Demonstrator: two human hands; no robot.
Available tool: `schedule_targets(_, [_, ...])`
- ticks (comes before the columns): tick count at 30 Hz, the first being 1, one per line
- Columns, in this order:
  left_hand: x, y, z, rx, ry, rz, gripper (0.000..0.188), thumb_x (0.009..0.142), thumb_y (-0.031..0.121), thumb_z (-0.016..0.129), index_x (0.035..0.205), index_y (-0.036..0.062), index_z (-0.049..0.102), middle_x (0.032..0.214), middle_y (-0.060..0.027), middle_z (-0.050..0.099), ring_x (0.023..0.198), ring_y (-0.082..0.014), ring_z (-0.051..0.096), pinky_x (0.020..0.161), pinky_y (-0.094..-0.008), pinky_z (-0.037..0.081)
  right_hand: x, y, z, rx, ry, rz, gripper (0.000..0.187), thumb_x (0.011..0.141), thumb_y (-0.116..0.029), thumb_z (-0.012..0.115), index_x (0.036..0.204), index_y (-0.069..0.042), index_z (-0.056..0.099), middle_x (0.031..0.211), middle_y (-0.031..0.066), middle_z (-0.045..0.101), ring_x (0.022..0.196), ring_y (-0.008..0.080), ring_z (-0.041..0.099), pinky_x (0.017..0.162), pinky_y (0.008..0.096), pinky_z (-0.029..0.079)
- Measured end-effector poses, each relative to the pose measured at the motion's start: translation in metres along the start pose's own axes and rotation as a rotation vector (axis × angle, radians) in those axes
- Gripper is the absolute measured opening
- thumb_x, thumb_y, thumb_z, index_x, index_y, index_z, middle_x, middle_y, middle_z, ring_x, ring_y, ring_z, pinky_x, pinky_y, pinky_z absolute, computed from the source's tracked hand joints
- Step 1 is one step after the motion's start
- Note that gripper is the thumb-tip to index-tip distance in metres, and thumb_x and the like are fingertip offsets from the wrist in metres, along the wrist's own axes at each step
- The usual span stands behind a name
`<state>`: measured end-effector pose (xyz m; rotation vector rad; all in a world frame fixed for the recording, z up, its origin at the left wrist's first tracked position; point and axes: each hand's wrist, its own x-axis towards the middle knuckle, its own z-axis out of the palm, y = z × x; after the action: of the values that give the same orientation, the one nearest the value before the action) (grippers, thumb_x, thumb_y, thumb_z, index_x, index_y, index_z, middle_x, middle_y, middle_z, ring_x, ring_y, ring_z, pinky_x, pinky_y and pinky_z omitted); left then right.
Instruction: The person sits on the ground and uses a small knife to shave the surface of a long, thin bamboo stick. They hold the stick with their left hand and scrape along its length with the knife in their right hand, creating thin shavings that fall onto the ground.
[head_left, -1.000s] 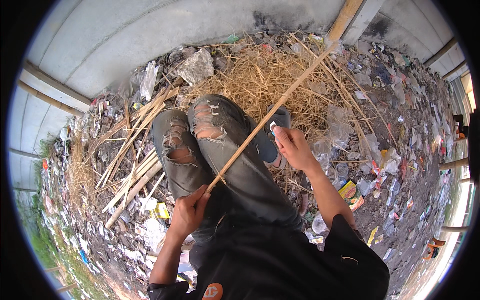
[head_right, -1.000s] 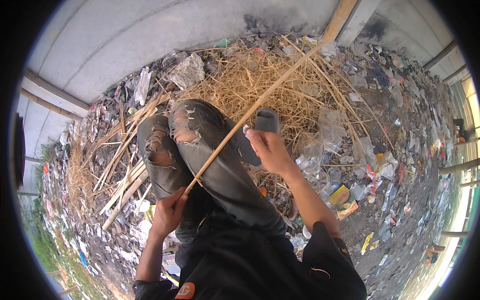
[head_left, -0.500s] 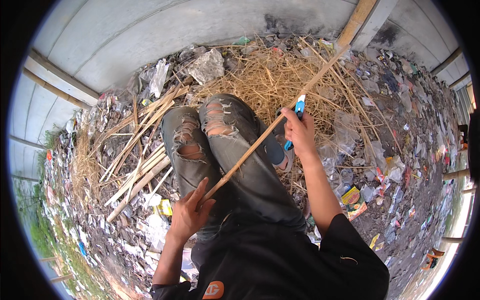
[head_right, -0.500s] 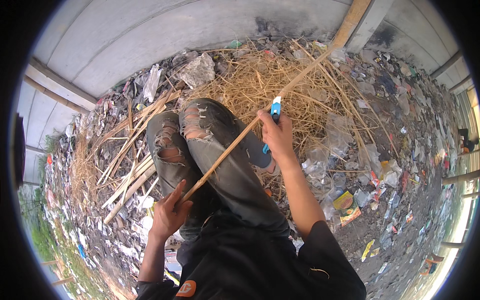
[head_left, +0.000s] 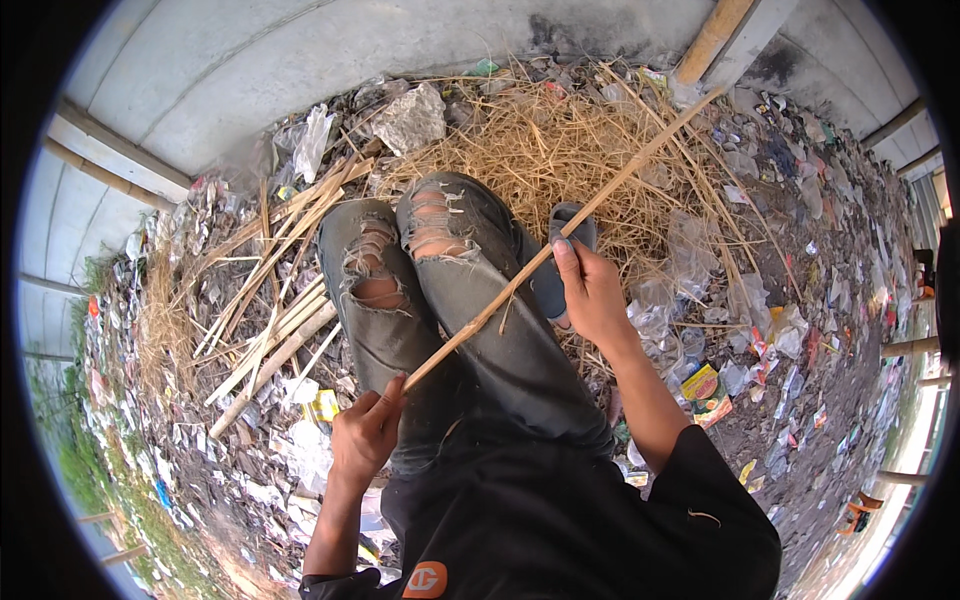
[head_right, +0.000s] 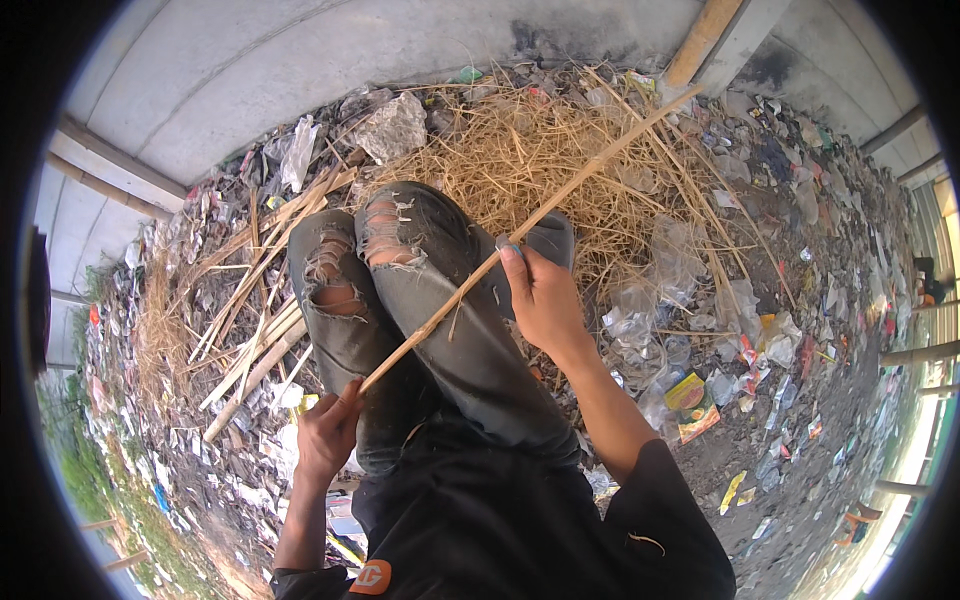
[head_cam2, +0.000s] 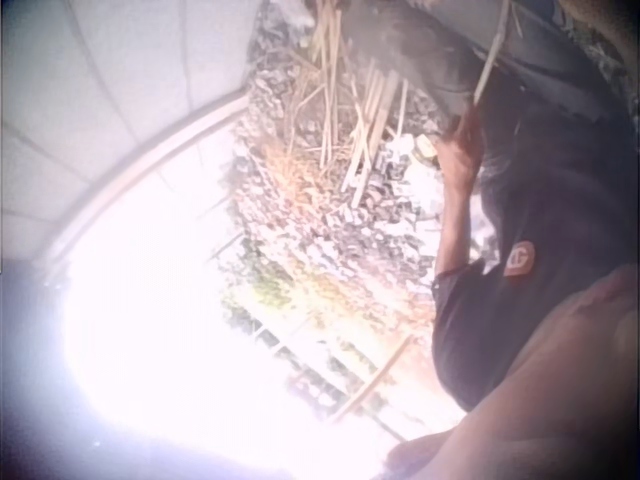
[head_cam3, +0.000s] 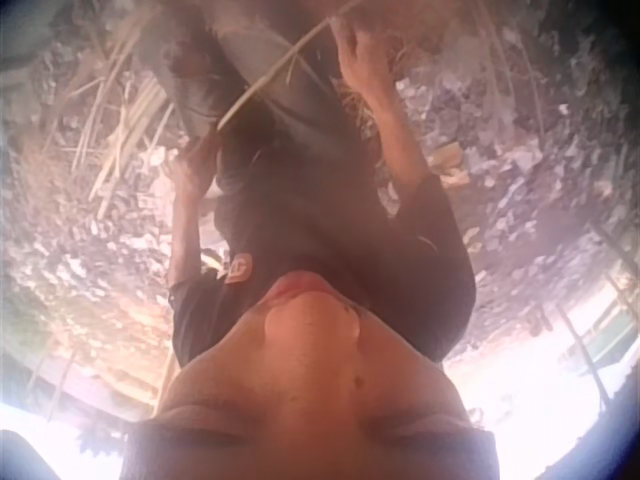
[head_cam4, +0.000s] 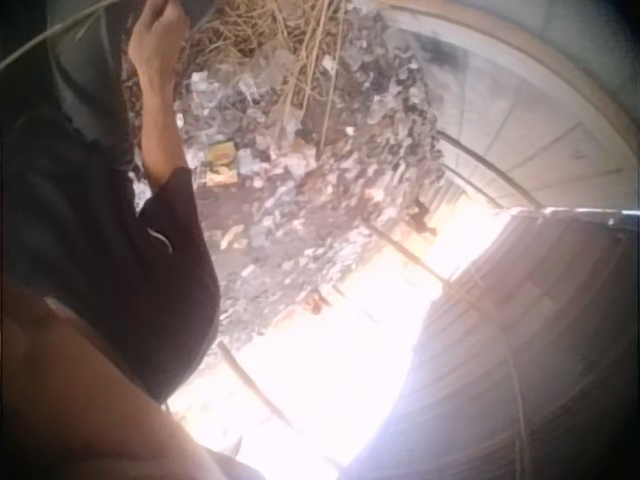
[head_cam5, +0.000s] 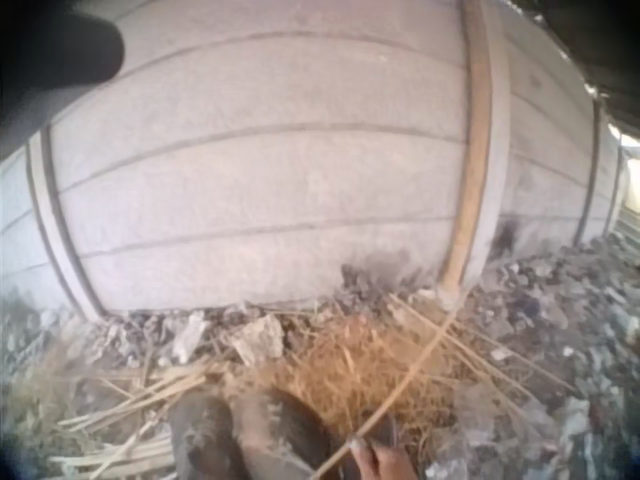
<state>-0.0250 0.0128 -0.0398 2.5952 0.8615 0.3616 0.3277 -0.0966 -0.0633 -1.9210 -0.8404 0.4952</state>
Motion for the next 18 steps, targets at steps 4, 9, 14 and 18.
schedule_targets(4, [0.001,0.006,0.006,0.028,0.026,0.007,0.038,0.095,0.012,0.08,0.132,0.0162,0.077,0.07,-0.0075,0.058,0.053,-0.0303,0.062,0.05,-0.0459,0.047,-0.012,0.007,0.02,-0.093,-0.064,-0.073,0.05,0.115,-0.044,0.049,0.106,-0.001,0.072,0.07,0.0228,0.064,0.067,0.0421,0.065,0.065,0.0485,0.05])
schedule_targets(9, [0.001,0.005,0.013,0.022,0.047,0.007,0.037,0.094,0.011,0.08,0.131,0.0165,0.077,0.069,-0.0076,0.057,0.052,-0.03,0.061,0.049,-0.0448,0.047,-0.024,-0.01,0.027,-0.027,-0.126,-0.024,0.053,0.114,-0.047,0.048,0.102,0.0,0.071,0.073,0.0243,0.066,0.073,0.0469,0.067,0.069,0.051,0.051])
schedule_targets(14, [-0.003,0.001,0.013,0.045,0.072,0.023,0.039,0.094,0.011,0.08,0.132,0.0182,0.077,0.069,-0.0065,0.056,0.051,-0.029,0.06,0.049,-0.044,0.047,0.003,0.007,0.001,-0.012,-0.003,0.098,0.061,0.114,-0.053,0.048,0.103,0.003,0.071,0.065,0.0155,0.059,0.063,0.0304,0.062,0.065,0.0427,0.049])
schedule_targets(18, [-0.006,-0.001,0.013,0.095,0.079,0.048,0.043,0.093,0.01,0.079,0.135,0.0204,0.075,0.069,-0.0054,0.056,0.051,-0.0278,0.061,0.048,-0.0435,0.047,0.032,0.014,-0.02,-0.025,0.135,0.056,0.064,0.114,-0.053,0.05,0.089,0.005,0.063,0.065,0.0041,0.045,0.065,0.0155,0.041,0.061,0.0382,0.038])
